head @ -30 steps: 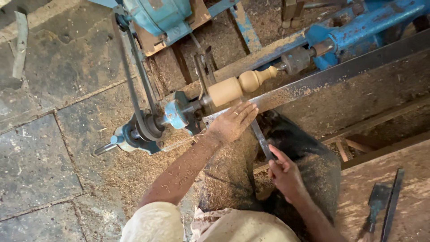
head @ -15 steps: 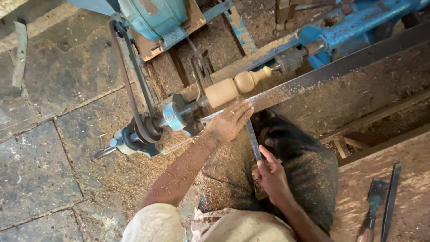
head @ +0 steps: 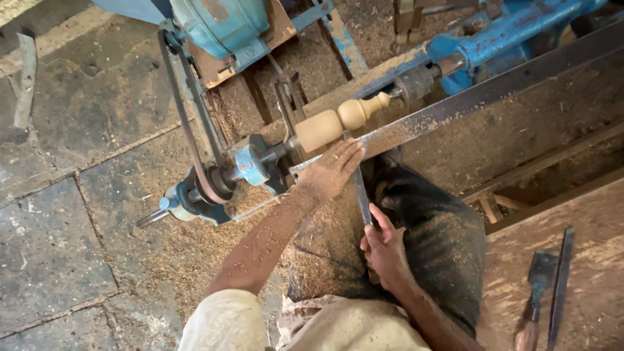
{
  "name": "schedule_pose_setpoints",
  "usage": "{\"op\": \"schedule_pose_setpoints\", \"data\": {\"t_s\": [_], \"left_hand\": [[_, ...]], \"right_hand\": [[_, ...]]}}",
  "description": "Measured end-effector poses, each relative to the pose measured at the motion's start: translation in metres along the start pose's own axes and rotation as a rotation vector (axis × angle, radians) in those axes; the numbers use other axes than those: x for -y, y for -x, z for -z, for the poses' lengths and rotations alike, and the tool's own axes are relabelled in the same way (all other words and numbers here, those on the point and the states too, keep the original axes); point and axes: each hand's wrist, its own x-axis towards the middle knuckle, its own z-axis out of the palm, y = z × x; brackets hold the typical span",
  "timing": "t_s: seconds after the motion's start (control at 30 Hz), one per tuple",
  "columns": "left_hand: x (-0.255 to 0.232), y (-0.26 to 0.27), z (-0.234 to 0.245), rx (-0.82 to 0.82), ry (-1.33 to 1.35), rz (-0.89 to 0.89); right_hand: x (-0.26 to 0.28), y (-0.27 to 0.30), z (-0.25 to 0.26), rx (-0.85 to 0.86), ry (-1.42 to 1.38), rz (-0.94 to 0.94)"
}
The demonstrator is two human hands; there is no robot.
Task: The person shapes a rotating wooden piece on a lathe using a chisel, carving decorative contours and removing shavings. The workpiece is mounted between centers and the operator guides the tool along the spinning wood to refine its profile.
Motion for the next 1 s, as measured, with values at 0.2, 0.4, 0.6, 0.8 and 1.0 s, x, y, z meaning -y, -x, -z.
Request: {"op": "schedule_pose_setpoints", "data": {"t_s": [0.2,0.4,0.6,0.8,1.0], "left_hand": [[0.009,0.004,-0.007,-0.074,-0.032,-0.114],[0.006,0.007,-0.009,-0.064,-0.116,-0.074],[0.003,0.006,-0.008,-0.01,-0.128,-0.038],[0.004,0.005,-0.011,-0.086,-0.142,-0.066],[0.003,0.001,-0.002,-0.163,-0.113,-0.068]], "right_hand": [[0.002,-0.013,0.043,0.042,0.189,0.028],[0.016,-0.038,0.081,0.138,0.304,0.111],[0.038,-0.042,0.093,0.155,0.396,0.101],[0.011,-0.027,0.062,0.049,0.218,-0.048],[-0.009,-0.019,0.036,0.069,0.04,0.088]]}}
